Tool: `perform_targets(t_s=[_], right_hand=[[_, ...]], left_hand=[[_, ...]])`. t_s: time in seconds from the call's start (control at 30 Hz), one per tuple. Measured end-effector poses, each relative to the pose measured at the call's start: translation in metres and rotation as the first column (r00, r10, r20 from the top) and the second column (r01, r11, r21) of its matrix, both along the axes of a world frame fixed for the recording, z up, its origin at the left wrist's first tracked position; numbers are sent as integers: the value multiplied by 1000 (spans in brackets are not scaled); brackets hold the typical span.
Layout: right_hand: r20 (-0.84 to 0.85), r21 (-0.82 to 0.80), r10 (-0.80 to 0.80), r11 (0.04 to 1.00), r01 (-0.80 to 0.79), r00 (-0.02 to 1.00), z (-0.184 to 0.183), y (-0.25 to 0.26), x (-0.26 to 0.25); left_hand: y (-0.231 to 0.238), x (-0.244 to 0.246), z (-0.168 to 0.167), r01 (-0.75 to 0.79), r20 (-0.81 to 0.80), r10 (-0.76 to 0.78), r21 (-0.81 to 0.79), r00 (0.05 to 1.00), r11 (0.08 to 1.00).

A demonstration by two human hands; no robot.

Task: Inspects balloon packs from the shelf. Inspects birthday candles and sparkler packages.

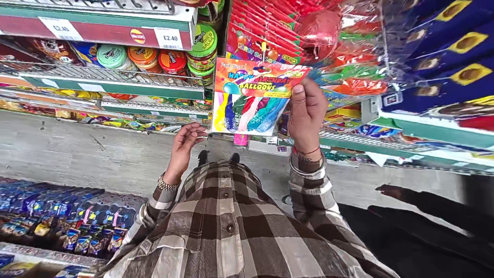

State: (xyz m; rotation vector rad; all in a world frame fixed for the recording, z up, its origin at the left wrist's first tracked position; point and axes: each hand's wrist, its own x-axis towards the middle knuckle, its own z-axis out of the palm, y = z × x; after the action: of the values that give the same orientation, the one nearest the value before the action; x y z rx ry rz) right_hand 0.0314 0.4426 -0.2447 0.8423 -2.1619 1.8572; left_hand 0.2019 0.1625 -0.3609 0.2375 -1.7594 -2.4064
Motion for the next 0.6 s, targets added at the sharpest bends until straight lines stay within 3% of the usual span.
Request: perform_targets(t_s=[0.33, 0.6], right_hand=[[-50, 160, -156, 974, 162, 986, -10, -3, -16], [29, 8, -140, 990, 139, 990, -32, 4, -9]], left_hand=[[16, 2, -8, -104, 27, 104, 6, 994, 995], [30, -11, -11, -90, 47, 90, -4, 995, 996]])
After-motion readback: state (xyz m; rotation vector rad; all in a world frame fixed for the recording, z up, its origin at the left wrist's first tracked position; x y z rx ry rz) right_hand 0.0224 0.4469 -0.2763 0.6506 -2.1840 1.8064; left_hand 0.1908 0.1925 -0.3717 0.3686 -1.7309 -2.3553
